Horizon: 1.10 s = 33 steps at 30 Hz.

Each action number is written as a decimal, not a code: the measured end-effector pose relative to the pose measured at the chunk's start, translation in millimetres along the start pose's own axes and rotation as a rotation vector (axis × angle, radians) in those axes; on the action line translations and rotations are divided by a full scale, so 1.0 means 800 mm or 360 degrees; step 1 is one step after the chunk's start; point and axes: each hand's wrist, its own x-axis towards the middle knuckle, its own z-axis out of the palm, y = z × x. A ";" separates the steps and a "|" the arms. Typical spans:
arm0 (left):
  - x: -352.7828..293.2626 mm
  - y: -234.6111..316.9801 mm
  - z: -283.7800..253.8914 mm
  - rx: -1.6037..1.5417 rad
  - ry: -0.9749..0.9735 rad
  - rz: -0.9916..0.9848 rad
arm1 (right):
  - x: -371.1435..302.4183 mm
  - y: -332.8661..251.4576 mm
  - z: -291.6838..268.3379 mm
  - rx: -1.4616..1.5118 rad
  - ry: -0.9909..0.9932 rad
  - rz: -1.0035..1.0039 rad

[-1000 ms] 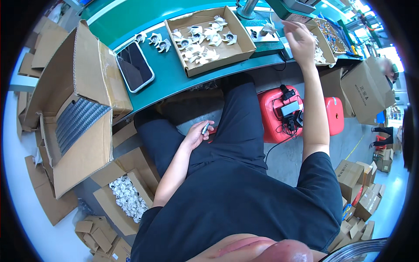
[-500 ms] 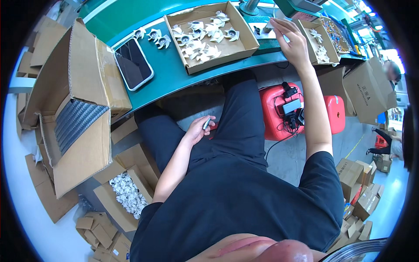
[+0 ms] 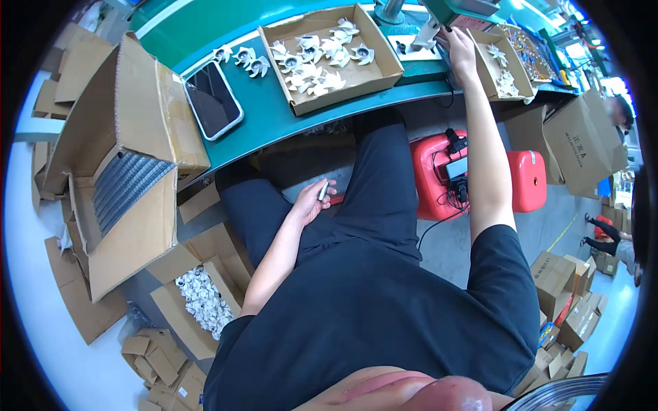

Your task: Assembling small electronic components by attaching plastic housings to metal parts on a production line.

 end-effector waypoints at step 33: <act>-0.091 0.145 0.183 0.0179 -0.0889 0.0416 | -0.225 -0.192 0.114 -0.0315 -0.0787 -0.0274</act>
